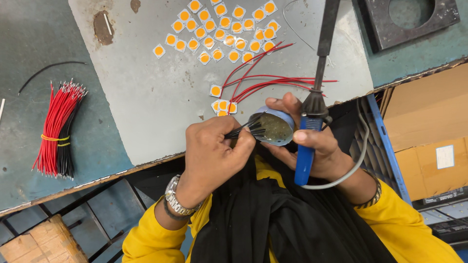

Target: The person strips the insulation from the ends of black wires with pliers, dips the stripped ends into a container of flux or solder paste, and uses a soldering iron to solder the wire ends onto the pads of small square LED modules on the workbench, repeating for several modules before gathering the finished wired LEDs.

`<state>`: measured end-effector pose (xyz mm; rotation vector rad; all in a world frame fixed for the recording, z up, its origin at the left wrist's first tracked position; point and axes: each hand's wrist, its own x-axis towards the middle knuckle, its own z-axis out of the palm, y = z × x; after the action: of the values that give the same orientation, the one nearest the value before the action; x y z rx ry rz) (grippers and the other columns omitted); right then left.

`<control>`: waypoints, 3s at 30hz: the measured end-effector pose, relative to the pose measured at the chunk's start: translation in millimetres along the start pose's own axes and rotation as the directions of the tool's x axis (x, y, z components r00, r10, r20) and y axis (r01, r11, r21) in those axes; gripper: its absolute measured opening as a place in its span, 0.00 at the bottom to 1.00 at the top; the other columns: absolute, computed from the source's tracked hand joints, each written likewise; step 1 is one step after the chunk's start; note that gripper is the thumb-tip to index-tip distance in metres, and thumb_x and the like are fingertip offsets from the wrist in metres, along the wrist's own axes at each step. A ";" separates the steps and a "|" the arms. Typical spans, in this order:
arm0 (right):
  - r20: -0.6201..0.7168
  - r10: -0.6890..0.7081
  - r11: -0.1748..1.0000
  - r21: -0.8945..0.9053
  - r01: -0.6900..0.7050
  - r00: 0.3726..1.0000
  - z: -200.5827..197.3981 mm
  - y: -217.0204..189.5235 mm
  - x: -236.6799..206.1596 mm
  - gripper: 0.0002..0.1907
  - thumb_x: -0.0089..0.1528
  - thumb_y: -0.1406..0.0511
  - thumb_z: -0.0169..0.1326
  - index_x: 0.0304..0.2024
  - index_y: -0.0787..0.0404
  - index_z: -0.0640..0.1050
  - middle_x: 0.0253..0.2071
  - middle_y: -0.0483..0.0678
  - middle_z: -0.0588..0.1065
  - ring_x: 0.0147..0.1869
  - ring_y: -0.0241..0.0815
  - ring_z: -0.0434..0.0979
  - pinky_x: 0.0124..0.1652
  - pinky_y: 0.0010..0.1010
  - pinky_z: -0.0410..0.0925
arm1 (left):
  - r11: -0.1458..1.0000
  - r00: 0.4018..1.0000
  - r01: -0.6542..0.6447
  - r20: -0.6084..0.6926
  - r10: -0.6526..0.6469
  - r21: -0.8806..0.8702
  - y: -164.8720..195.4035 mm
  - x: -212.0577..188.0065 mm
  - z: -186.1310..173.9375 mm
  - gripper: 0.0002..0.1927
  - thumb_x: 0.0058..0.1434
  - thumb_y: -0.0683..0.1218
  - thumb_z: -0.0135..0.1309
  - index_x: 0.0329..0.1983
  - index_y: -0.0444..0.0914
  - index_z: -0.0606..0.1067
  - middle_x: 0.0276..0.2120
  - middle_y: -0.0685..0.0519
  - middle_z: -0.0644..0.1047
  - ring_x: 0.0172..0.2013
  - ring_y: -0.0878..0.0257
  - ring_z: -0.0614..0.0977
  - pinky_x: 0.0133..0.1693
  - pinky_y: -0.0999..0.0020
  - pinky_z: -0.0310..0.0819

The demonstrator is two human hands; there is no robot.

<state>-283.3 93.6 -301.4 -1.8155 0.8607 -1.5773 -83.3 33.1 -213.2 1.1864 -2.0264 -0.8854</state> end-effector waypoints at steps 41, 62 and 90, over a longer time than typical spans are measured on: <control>-0.060 0.020 0.999 -0.044 -0.022 0.998 -12.9 -4.0 11.0 0.48 0.57 0.81 0.67 0.65 0.42 0.55 0.79 0.48 0.51 0.78 0.57 0.65 0.65 0.45 0.74 | 0.969 0.969 0.205 0.164 -0.182 -0.134 9.2 7.3 -10.7 0.05 0.64 0.41 0.57 0.36 0.34 0.77 0.16 0.56 0.71 0.16 0.74 0.67 0.21 0.75 0.59; -0.042 -0.014 1.000 0.023 0.015 0.999 -3.8 -4.5 4.0 0.45 0.58 0.81 0.66 0.66 0.43 0.59 0.79 0.49 0.53 0.77 0.62 0.65 0.65 0.49 0.74 | 0.987 0.986 0.153 0.070 -0.149 -0.054 3.0 11.0 -6.0 0.11 0.54 0.41 0.59 0.21 0.34 0.68 0.11 0.54 0.68 0.12 0.69 0.67 0.19 0.71 0.60; -0.057 -0.041 0.996 -0.079 0.036 0.998 -14.1 -2.5 7.1 0.45 0.58 0.80 0.68 0.64 0.45 0.56 0.78 0.51 0.52 0.75 0.61 0.68 0.63 0.47 0.75 | 0.988 0.987 0.147 0.074 -0.142 -0.057 3.2 9.3 -6.7 0.12 0.55 0.41 0.60 0.24 0.34 0.68 0.13 0.55 0.69 0.14 0.71 0.67 0.20 0.72 0.61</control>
<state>-296.4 89.5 -293.2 -1.8582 0.9310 -1.6492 -83.4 24.3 -205.1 1.2968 -1.9710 -1.0667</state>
